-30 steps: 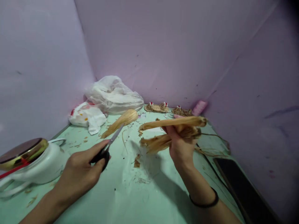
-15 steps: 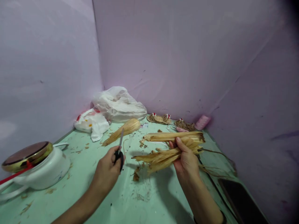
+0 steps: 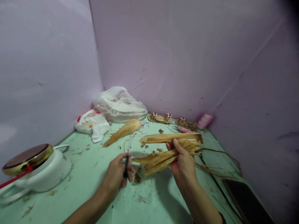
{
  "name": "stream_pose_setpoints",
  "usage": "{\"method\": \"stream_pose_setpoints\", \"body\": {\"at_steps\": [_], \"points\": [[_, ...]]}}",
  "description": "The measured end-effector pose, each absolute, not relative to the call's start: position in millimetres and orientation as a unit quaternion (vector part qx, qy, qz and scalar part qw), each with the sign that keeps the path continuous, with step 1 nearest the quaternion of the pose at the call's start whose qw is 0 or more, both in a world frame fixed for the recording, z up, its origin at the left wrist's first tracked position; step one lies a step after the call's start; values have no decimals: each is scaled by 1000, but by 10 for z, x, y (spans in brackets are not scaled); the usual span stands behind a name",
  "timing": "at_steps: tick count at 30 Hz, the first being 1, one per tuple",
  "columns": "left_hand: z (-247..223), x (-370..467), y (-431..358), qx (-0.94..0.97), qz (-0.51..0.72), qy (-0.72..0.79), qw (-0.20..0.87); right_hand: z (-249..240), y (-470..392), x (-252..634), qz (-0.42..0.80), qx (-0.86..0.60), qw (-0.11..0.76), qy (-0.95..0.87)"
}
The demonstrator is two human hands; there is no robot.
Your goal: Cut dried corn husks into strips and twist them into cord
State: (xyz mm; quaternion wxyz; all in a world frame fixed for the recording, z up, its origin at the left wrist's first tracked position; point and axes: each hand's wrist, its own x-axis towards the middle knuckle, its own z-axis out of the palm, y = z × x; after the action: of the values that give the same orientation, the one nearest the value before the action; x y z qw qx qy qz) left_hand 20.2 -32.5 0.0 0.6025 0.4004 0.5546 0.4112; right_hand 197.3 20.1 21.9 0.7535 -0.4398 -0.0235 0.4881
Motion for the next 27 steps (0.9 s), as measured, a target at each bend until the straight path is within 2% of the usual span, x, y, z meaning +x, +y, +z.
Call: {"method": "stream_pose_setpoints", "body": {"at_steps": [3,5,8,10,16,20,27], "points": [[-1,109,-224,317,520,593,527,213,201,2002,462,-456,756,-79],[52,31,-162,346,542,576,505,210,197,2050,513,-468,705,-145],[195,-19,-91,450,481,562,501,195,183,2125,627,-480,570,-226],[291,-5,-40,513,423,557,498,180,172,2161,639,-502,519,-263],[342,29,88,612,275,505,543,163,180,2250,584,-532,465,-400],[219,-40,80,615,244,463,590,120,209,2296,594,-522,446,-419],[234,-58,54,639,221,439,592,152,191,2235,543,-575,361,-494]]}}
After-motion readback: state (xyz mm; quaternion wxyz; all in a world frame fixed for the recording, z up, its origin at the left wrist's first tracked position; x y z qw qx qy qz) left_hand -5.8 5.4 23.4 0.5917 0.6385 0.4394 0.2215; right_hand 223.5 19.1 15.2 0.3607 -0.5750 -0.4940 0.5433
